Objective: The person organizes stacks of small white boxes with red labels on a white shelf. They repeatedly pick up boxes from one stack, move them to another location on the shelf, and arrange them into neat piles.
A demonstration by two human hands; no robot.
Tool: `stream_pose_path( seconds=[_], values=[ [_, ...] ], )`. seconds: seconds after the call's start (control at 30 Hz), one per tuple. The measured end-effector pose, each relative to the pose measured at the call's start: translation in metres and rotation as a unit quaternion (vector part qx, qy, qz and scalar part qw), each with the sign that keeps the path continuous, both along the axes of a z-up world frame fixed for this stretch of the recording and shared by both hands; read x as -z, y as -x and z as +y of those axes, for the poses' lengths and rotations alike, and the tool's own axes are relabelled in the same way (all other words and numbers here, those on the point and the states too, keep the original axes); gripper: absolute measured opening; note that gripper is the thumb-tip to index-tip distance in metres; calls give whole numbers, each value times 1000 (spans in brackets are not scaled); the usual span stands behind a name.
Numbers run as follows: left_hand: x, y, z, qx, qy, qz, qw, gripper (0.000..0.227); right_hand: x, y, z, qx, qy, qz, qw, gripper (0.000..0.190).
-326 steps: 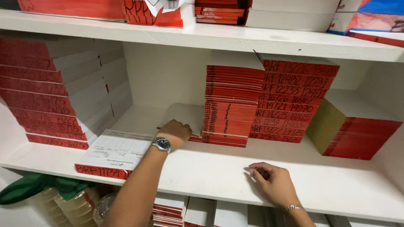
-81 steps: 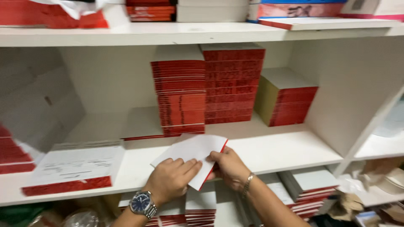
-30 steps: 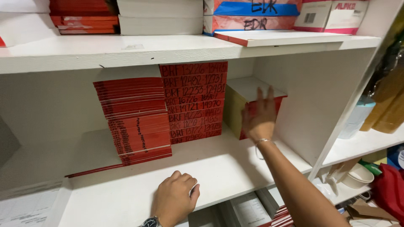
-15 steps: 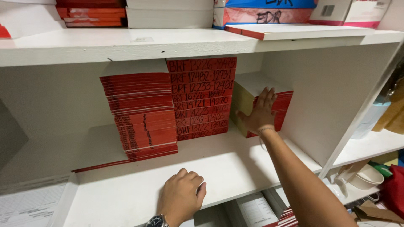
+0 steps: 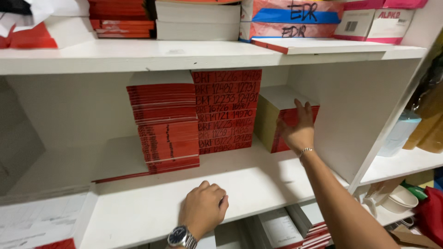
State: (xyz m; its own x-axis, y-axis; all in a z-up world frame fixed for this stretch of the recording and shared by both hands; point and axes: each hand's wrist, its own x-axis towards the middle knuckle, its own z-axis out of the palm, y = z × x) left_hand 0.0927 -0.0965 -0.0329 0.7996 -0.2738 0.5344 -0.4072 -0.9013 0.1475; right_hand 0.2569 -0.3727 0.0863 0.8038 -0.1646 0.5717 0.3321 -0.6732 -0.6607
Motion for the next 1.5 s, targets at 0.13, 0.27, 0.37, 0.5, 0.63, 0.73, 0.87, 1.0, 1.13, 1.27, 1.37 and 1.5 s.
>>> stream_pose_path(
  seconds=[0.13, 0.27, 0.37, 0.5, 0.63, 0.73, 0.87, 1.0, 1.13, 1.27, 1.37, 1.5],
  values=[
    [-1, -1, 0, -7, -10, -1, 1000, 27, 26, 36, 35, -5, -128, -109, 986, 55],
    [0, -3, 1, -22, 10, -19, 1000, 24, 80, 75, 96, -257, -171, -23, 951, 10],
    [-13, 4, 3, -30, 18, 33, 999, 27, 102, 97, 133, -239, -75, 111, 962, 36],
    [-34, 8, 42, -51, 16, 57, 997, 26, 110, 91, 158, -196, 32, 159, 967, 33],
    [-45, 5, 103, -150, 30, 107, 982, 23, 106, 105, 161, -231, 17, 176, 957, 36],
    [-51, -4, 143, -232, 43, 116, 965, 26, 98, 111, 160, -230, 14, 189, 955, 33],
    [-83, -2, 157, -309, 50, 188, 931, 44, 98, 109, 160, -239, -20, 217, 946, 33],
    [-83, 6, 170, -271, -11, 205, 941, 65, 95, 109, 161, -252, -33, 222, 941, 32],
    [-69, -17, 184, -273, -64, 299, 912, 73, 92, 111, 161, -249, -52, 228, 940, 29],
    [-61, -38, 202, -260, -86, 294, 916, 56, 92, 113, 163, -244, -87, 233, 937, 27],
    [-59, -58, 213, -282, -163, 295, 898, 45, 92, 114, 161, -239, -50, 230, 942, 30],
    [-56, -70, 226, -258, -186, 290, 903, 46, 83, 121, 164, -228, -60, 238, 942, 27]
  ],
)
